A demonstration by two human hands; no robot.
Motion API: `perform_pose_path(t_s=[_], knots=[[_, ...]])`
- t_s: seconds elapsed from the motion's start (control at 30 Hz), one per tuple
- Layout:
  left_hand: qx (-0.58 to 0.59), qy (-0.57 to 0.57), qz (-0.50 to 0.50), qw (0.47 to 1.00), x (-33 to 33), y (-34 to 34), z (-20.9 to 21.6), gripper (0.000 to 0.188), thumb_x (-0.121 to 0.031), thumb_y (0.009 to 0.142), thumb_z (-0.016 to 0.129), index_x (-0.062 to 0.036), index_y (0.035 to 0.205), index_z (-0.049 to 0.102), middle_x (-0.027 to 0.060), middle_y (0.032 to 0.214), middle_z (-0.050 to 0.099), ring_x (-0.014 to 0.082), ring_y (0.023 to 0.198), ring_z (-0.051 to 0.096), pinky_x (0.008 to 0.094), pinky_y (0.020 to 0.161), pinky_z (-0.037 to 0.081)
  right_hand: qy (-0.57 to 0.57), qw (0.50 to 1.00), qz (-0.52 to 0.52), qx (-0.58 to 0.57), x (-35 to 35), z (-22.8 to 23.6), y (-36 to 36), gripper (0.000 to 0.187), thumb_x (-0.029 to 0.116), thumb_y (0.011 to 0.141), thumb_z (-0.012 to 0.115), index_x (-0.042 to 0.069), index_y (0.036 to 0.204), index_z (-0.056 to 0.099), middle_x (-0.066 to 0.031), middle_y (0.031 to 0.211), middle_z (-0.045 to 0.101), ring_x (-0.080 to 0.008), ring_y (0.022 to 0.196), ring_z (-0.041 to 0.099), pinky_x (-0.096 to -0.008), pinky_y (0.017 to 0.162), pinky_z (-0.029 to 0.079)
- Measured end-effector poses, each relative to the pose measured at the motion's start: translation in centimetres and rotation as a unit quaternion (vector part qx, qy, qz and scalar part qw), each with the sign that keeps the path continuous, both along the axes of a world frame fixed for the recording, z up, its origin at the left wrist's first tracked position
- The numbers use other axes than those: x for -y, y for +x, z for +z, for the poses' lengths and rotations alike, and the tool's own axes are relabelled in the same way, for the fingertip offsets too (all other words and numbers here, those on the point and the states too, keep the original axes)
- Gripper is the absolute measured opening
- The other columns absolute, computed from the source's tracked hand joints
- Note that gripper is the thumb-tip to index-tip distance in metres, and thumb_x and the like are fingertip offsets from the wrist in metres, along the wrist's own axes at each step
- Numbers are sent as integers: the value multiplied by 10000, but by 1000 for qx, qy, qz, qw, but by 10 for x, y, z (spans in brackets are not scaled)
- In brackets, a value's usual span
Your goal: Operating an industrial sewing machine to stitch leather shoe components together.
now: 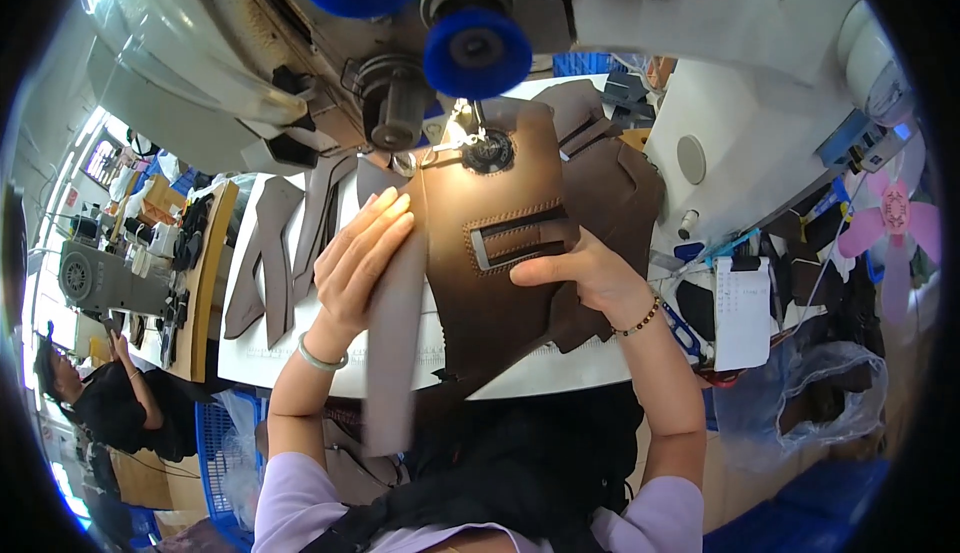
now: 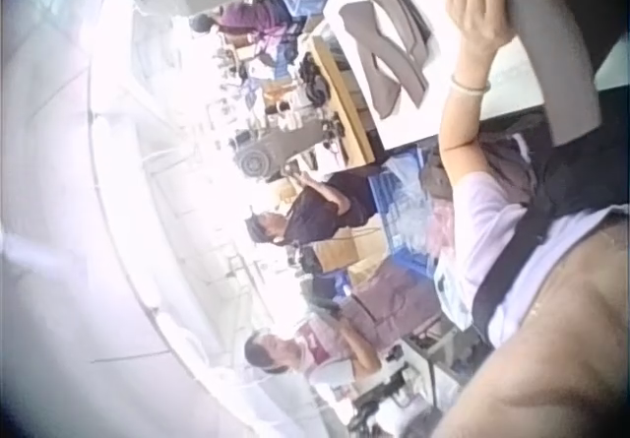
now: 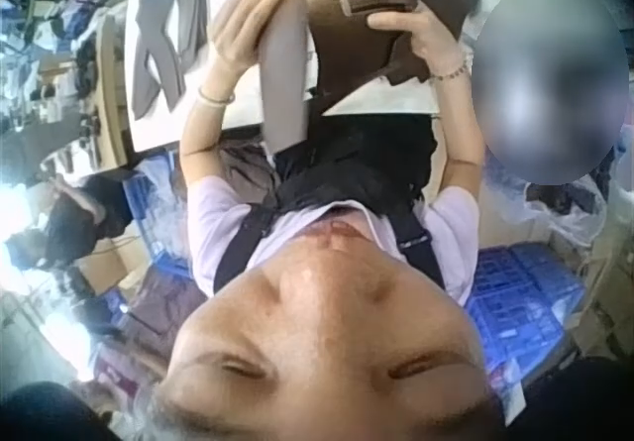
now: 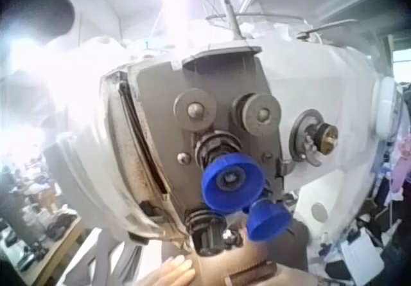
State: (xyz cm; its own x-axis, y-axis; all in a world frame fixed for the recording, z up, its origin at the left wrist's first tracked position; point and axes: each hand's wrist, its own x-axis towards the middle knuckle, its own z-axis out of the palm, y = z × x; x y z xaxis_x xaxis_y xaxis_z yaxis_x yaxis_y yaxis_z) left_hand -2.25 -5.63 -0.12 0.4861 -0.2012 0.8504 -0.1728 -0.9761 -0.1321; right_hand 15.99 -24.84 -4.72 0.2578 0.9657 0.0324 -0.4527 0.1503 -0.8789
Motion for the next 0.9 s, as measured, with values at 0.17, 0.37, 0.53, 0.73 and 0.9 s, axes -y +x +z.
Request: perform_pose_path(t_s=[0.17,0.37,0.53,0.73,0.9], knots=[[-104,30,-94,990,-3,-10,3,354,-94,781,615,5,1118,663,114,1159,637,280,1092,615,420,956,516,-20,999,-13,47,-2,10,-2,451,67,669,746,20,1109,652,-52,1042,668,-142,987,593,-271,929,420],[-134,34,-90,986,-1,-12,2,373,-82,759,620,-2,1122,661,104,1154,639,269,1091,615,416,964,512,-4,999,-7,49,-4,3,3,479,53,640,742,19,1108,651,-46,1027,671,-136,964,597,-264,904,433],[-109,51,-74,990,-3,-7,-6,328,-65,769,622,-23,1091,672,89,1109,653,247,1067,625,401,956,521,6,998,17,54,-4,0,7,494,28,639,750,36,1122,646,-38,1038,669,-130,983,598,-263,888,452],[-19,132,-66,989,-10,3,-12,219,-63,803,646,-46,1018,681,56,1004,660,215,989,650,350,884,567,12,998,-2,68,-5,-2,8,537,-2,637,761,45,1154,623,-35,1048,666,-131,992,597,-266,879,461],[14,155,-92,984,-17,9,-18,183,-62,794,656,-41,971,695,78,997,664,250,955,662,370,842,576,7,998,5,66,-4,-3,11,558,-9,635,762,38,1169,610,-43,1053,668,-137,993,604,-274,879,469]])
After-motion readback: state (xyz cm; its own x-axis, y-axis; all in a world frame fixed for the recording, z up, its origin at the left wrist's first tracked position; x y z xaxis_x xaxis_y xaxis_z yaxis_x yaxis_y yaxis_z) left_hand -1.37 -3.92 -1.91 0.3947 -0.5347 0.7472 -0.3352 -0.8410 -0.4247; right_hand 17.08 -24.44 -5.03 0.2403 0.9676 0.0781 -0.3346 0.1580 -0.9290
